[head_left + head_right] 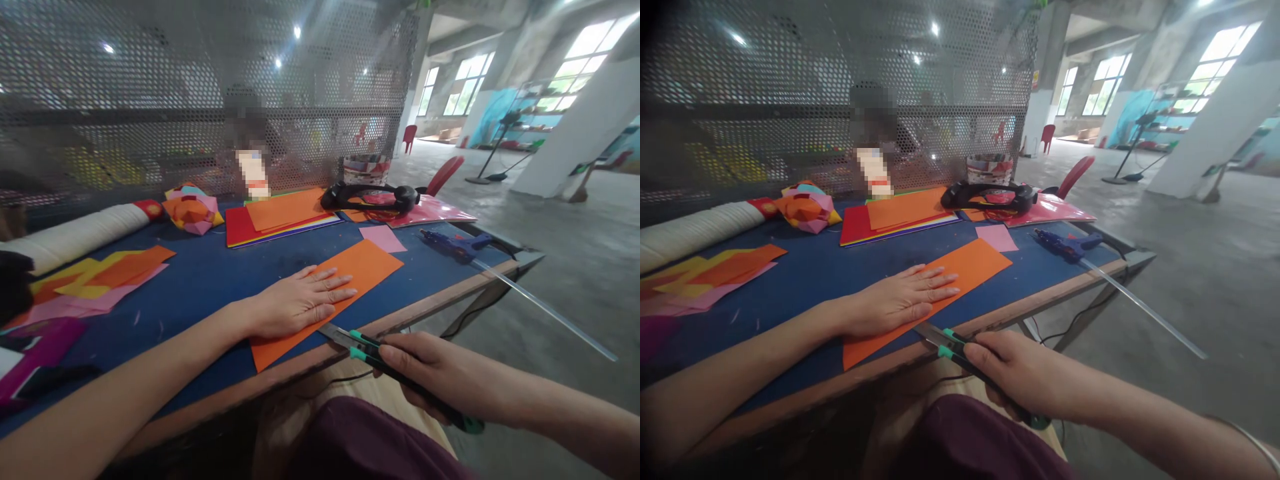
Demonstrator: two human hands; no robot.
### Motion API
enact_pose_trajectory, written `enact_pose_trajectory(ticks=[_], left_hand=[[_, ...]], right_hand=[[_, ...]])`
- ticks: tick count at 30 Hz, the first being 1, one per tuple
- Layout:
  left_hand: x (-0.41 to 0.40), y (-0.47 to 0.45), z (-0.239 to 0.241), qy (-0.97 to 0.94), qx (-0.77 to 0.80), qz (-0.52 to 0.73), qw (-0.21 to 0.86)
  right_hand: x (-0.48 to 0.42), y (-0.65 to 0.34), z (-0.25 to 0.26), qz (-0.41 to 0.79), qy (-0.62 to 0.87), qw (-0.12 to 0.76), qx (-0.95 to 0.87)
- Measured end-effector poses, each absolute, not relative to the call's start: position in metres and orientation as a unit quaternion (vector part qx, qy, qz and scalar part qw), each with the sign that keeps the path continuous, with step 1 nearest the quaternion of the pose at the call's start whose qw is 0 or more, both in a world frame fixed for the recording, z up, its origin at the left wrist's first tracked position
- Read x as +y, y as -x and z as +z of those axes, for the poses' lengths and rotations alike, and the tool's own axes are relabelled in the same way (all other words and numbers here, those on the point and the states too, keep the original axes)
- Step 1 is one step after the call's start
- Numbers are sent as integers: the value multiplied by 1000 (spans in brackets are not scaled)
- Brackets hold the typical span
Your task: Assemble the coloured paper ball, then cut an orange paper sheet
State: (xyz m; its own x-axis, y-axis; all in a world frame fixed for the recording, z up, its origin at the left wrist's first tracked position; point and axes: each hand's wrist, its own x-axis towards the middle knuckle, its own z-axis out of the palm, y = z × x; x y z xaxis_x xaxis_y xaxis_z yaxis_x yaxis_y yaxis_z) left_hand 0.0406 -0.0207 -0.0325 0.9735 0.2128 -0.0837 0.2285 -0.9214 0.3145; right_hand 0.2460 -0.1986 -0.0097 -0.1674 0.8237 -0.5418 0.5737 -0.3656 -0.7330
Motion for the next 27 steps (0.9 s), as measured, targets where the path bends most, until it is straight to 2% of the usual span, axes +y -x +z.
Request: enact_pose_trajectory(ticks=[27], left_hand=[[-19, -40, -35, -979, 104, -8, 173]], right_hand=[[-191, -234, -1, 462, 630, 84, -619]])
